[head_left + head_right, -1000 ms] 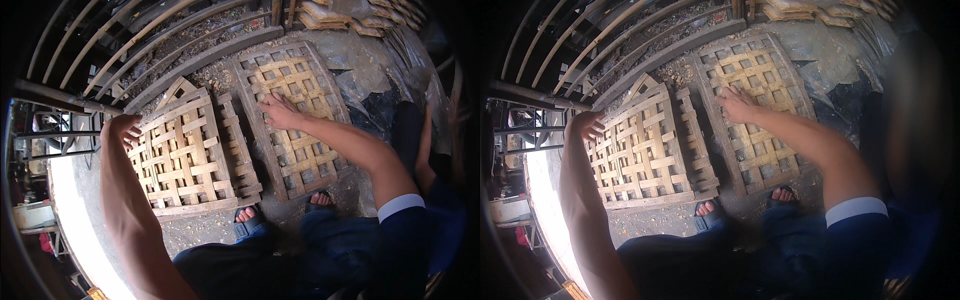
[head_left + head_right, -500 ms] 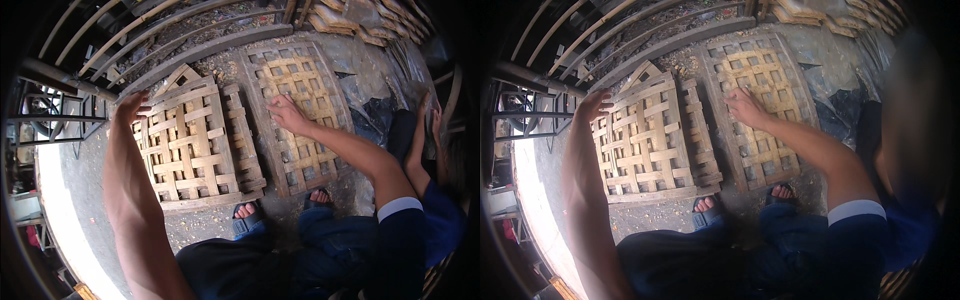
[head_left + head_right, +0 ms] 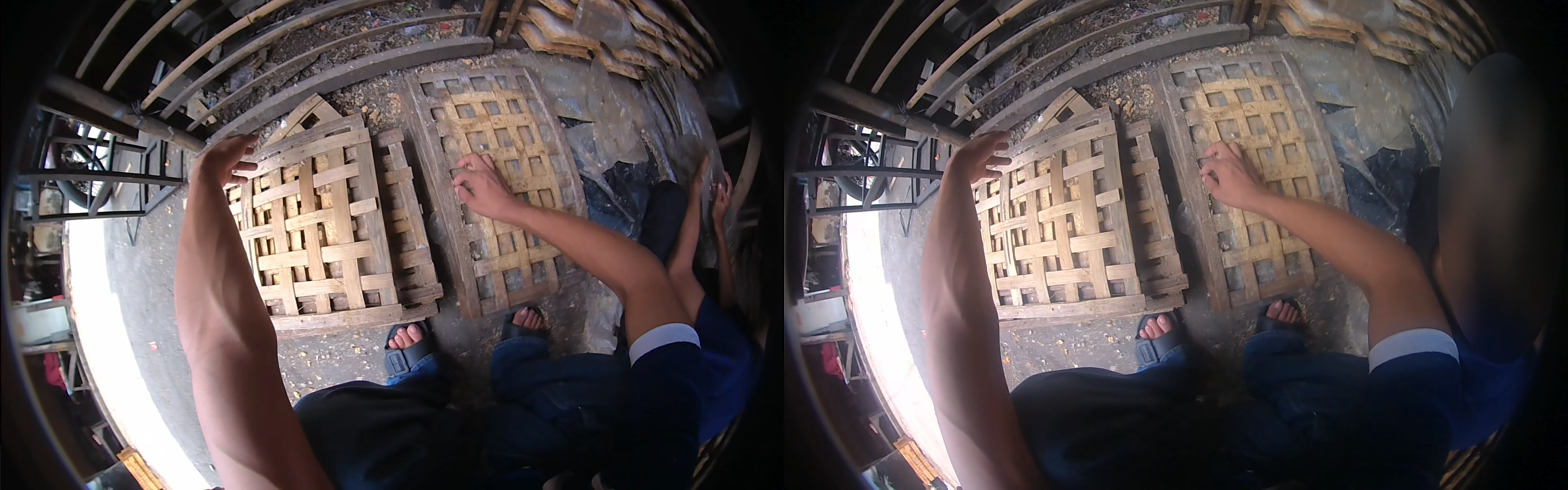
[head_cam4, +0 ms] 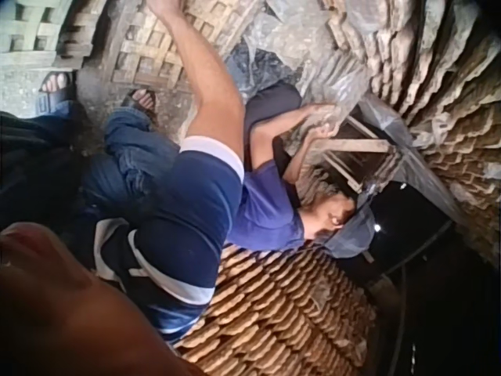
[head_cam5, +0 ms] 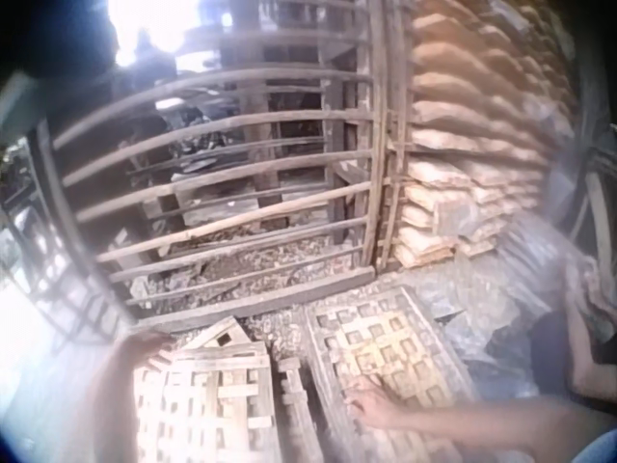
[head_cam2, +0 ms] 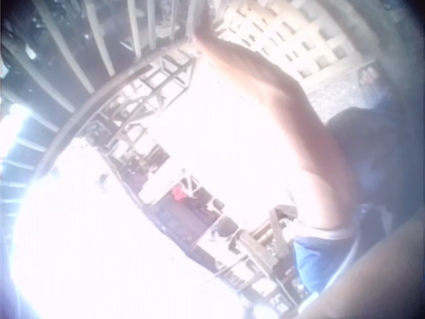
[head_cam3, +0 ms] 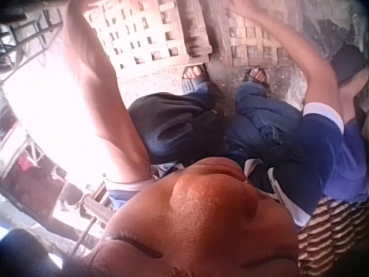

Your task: The person sits on the floor and assembles wooden lattice trays by placing a plastic sheet on a tray, then positioning a wooden lattice frame on top. The person repeats this process with multiple trays, stacking them as they are completed.

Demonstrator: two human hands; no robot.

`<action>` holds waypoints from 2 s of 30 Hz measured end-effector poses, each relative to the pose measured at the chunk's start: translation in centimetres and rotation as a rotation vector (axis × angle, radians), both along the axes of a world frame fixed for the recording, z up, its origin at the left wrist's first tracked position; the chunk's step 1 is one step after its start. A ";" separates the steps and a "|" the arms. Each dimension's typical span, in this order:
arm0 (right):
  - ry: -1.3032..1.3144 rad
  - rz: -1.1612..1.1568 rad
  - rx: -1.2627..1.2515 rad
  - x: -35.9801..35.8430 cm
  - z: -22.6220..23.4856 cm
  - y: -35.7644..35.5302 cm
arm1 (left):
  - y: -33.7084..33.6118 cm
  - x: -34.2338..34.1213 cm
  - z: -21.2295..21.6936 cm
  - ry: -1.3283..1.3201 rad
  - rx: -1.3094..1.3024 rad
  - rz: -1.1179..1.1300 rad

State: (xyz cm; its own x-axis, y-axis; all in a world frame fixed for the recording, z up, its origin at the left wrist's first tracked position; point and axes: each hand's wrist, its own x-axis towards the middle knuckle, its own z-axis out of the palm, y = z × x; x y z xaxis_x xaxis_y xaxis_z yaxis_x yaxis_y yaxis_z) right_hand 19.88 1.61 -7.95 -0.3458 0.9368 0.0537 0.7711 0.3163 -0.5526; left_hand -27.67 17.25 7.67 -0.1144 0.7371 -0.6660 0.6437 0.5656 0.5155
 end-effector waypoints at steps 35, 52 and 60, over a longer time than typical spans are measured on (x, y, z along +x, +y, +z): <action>-0.072 -0.055 -0.080 -0.4 2.7 1.1 | -0.1 -1.2 0.1 0.033 -0.014 0.009; 0.011 0.556 -0.564 -3.5 7.0 -9.3 | 0.1 0.8 0.6 0.017 -0.026 -0.024; 0.062 0.430 -0.394 -0.7 6.5 -6.4 | 0.2 -0.1 0.5 -0.005 -0.048 -0.026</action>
